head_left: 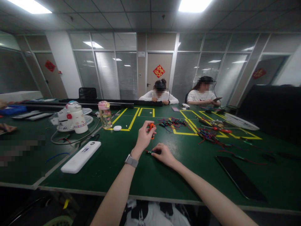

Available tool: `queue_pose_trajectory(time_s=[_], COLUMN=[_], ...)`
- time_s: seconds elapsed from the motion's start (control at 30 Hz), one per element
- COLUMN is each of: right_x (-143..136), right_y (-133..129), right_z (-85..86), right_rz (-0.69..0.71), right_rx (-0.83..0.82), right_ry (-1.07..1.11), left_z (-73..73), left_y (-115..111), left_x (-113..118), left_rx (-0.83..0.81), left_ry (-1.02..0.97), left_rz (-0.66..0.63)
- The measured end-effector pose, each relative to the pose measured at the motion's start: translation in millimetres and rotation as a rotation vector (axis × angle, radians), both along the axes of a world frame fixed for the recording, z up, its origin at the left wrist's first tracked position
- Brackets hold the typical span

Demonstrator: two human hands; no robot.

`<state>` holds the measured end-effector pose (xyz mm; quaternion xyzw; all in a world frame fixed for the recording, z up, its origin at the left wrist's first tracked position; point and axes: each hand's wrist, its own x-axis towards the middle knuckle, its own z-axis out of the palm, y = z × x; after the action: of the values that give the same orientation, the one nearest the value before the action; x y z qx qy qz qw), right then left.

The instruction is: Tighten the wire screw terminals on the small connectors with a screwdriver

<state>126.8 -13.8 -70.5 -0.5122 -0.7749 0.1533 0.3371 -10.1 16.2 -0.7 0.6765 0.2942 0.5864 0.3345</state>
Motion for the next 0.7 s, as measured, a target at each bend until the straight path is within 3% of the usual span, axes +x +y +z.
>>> queue_pose_trajectory(time_s=[0.5,0.7], right_x=[0,0], right_y=[0,-2], right_z=[0.5,1.5], right_rz=[-0.001,0.001], right_rx=[0.012,0.011], right_ry=[-0.016,0.007], left_z=[-1.3,6.3], left_y=[0,-11], left_x=[-2,-3], left_rx=[0.053,0.274], left_ry=[0.073,0.237], left_rz=[0.039,0.199])
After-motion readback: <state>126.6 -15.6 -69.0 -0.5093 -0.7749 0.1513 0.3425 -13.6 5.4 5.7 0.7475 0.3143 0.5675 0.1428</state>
